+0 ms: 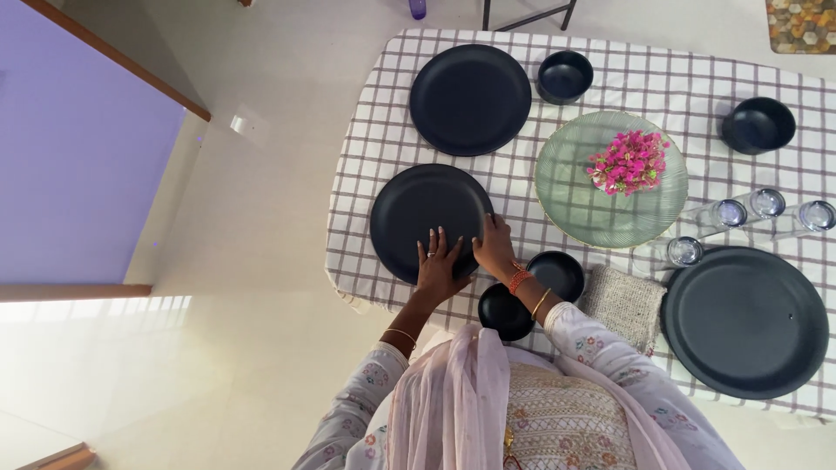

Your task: The person wipes drinking glasses with a cloth, places bowls onto a plate on the table, and folds the cloth by hand.

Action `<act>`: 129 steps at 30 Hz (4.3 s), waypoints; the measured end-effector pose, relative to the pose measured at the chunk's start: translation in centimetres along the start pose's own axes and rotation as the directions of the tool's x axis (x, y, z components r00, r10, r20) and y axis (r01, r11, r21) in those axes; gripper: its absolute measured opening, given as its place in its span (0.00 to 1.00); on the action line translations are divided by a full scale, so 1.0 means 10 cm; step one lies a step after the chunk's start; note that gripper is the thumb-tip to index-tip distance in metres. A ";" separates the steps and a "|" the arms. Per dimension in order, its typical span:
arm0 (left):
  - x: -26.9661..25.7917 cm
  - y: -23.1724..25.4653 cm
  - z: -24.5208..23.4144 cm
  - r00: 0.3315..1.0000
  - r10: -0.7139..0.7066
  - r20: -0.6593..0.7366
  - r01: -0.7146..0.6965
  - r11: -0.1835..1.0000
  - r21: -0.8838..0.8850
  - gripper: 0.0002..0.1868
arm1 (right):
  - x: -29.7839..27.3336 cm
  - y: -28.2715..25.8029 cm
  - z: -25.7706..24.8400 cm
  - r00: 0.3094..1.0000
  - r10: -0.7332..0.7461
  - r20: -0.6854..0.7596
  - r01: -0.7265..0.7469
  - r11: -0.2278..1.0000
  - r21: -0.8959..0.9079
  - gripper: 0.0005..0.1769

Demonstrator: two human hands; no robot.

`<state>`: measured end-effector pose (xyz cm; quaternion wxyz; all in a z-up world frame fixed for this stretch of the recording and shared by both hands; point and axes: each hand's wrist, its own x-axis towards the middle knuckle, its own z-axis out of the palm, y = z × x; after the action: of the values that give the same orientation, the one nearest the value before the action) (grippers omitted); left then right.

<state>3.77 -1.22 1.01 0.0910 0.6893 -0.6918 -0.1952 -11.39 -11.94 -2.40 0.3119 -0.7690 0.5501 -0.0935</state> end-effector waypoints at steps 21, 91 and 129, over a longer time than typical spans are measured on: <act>0.13 1.19 0.05 0.927 0.095 -0.363 -0.204 0.939 -0.276 0.21 | -1.75 1.04 -1.56 0.849 -0.030 -0.528 0.218 0.929 0.298 0.10; 0.94 3.03 1.93 0.848 -0.069 0.525 0.509 -0.168 -0.844 0.23 | -1.92 1.70 -2.71 0.881 -0.041 -0.471 0.049 0.999 0.006 0.42; 0.26 3.41 -1.20 0.808 0.567 -0.164 -0.516 0.544 -0.662 0.10 | -2.57 0.93 -3.55 0.869 -0.321 -0.378 0.422 0.879 0.224 0.58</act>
<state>-22.91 -6.41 25.02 0.3674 0.3517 -0.7517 -0.4199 -45.68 -3.96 25.31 0.3041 -0.7783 0.4137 -0.3614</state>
